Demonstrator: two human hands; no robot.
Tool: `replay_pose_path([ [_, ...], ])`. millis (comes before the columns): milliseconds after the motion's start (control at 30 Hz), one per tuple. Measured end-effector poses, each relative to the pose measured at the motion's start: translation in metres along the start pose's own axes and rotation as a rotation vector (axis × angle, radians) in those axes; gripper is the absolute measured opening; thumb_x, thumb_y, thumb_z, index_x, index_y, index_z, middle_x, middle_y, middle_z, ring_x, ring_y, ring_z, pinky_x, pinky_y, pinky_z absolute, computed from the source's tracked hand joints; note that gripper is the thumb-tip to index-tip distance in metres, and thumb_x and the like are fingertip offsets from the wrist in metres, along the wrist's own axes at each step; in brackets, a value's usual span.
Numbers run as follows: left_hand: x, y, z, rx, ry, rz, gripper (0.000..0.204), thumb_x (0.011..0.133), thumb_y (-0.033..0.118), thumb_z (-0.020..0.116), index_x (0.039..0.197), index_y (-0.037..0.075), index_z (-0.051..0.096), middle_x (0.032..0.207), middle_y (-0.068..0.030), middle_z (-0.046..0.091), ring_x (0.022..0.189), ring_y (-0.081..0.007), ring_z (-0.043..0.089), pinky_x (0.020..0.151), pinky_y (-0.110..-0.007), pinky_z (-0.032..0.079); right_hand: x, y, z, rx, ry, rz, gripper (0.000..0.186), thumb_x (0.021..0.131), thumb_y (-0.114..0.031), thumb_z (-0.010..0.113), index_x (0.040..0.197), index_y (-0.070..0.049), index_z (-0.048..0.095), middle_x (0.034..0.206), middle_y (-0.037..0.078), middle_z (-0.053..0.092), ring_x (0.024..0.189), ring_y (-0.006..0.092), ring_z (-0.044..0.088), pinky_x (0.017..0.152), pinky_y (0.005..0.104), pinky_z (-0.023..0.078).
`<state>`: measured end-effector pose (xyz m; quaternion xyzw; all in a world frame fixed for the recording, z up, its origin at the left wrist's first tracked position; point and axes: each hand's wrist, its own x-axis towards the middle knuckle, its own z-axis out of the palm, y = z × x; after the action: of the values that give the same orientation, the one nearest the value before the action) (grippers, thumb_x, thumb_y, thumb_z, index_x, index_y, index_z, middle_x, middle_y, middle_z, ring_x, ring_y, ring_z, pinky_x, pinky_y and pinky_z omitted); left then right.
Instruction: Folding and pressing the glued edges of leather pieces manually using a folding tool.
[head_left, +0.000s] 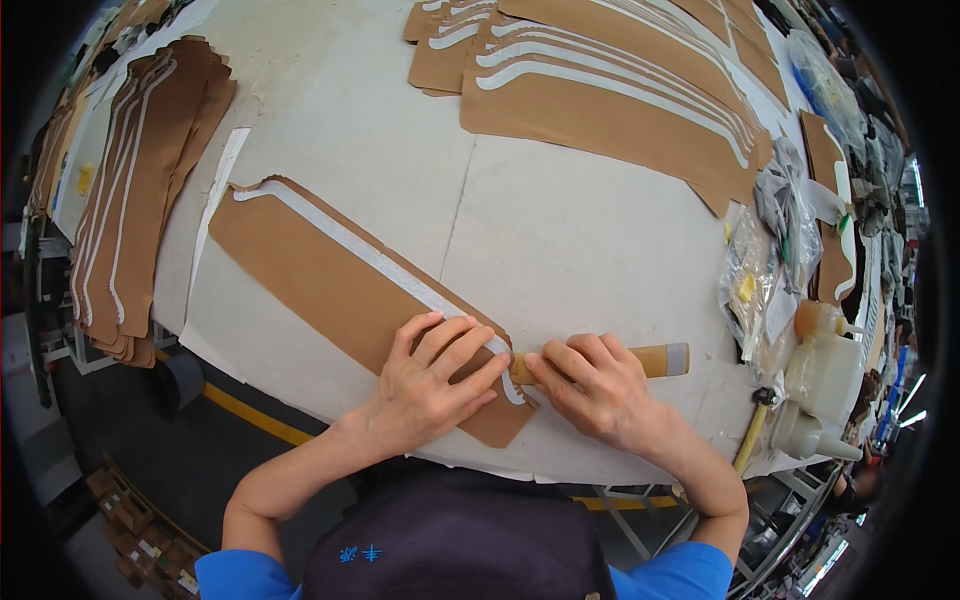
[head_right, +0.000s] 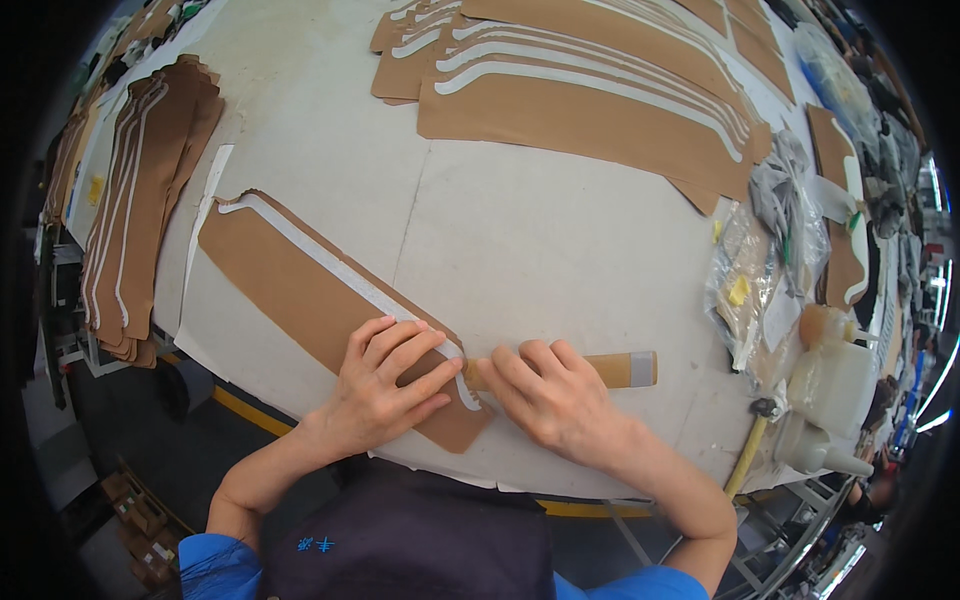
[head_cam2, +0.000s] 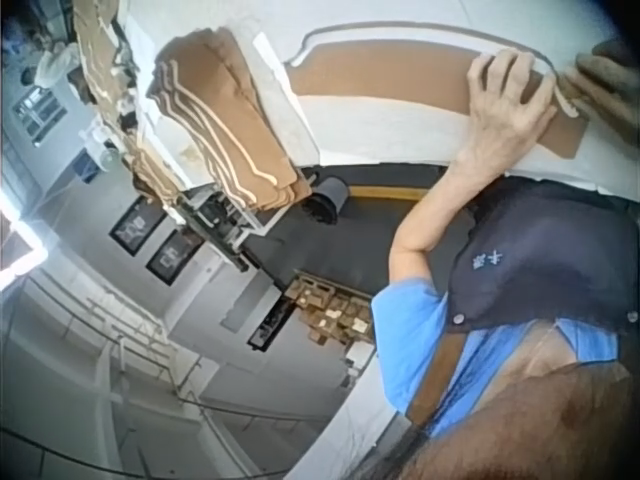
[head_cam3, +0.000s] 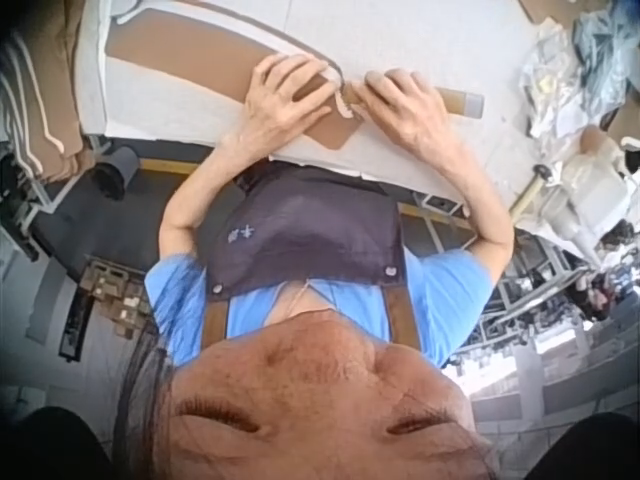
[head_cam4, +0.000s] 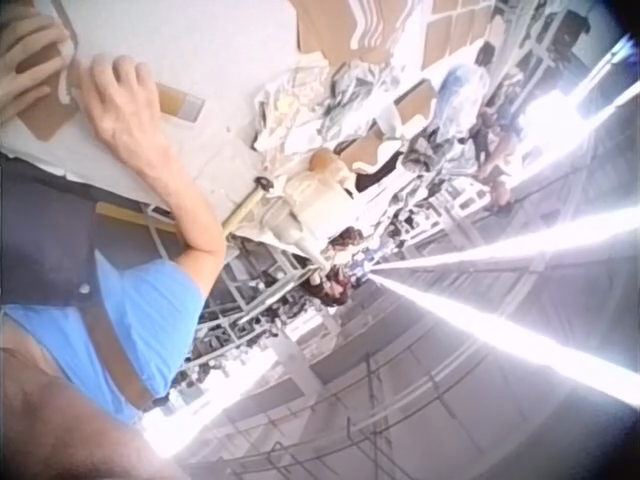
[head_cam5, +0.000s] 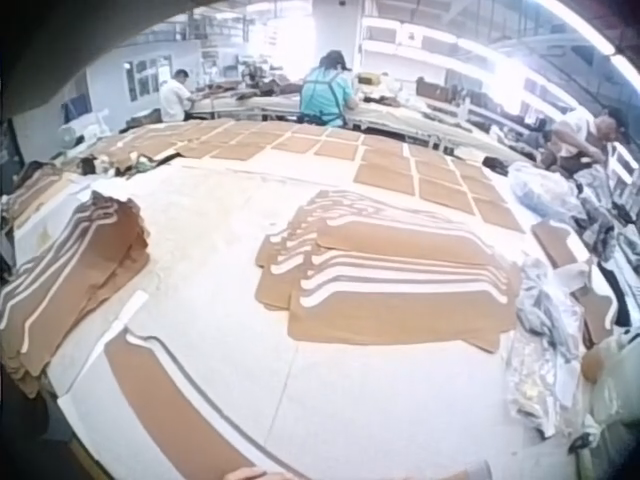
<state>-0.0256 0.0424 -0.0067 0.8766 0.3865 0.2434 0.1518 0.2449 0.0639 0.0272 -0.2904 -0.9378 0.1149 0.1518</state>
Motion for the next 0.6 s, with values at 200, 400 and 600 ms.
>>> replay_pose_path([
  [200, 0.0, 0.002, -0.001, 0.005, -0.001, 0.003, 0.048, 0.082, 0.027, 0.086, 0.125, 0.012, 0.072, 0.138, -0.0076, 0.06, 0.135, -0.0272, 0.053, 0.115, -0.053, 0.038, 0.003, 0.007, -0.001, 0.018, -0.004, -0.029, 0.046, 0.077, -0.01, 0.072, 0.12, 0.005, 0.071, 0.118, 0.012, 0.061, 0.095, 0.0252, 0.059, 0.074, 0.0358, 0.046],
  [400, -0.003, 0.005, -0.001, 0.07, -0.027, -0.014, 0.053, 0.081, 0.028, 0.086, 0.13, 0.013, 0.072, 0.139, -0.0081, 0.06, 0.132, -0.0282, 0.056, 0.114, -0.053, 0.038, 0.013, 0.016, -0.006, 0.009, -0.04, -0.075, 0.045, 0.078, -0.01, 0.072, 0.121, 0.003, 0.072, 0.119, 0.011, 0.062, 0.099, 0.0259, 0.06, 0.079, 0.0384, 0.047],
  [600, -0.007, 0.008, 0.002, 0.076, 0.012, -0.048, 0.056, 0.079, 0.028, 0.086, 0.131, 0.012, 0.072, 0.133, -0.0079, 0.061, 0.128, -0.0269, 0.056, 0.111, -0.051, 0.04, 0.021, 0.026, -0.007, 0.009, -0.112, -0.122, 0.046, 0.081, -0.012, 0.07, 0.126, 0.001, 0.071, 0.12, 0.01, 0.062, 0.104, 0.0265, 0.061, 0.084, 0.0402, 0.048],
])
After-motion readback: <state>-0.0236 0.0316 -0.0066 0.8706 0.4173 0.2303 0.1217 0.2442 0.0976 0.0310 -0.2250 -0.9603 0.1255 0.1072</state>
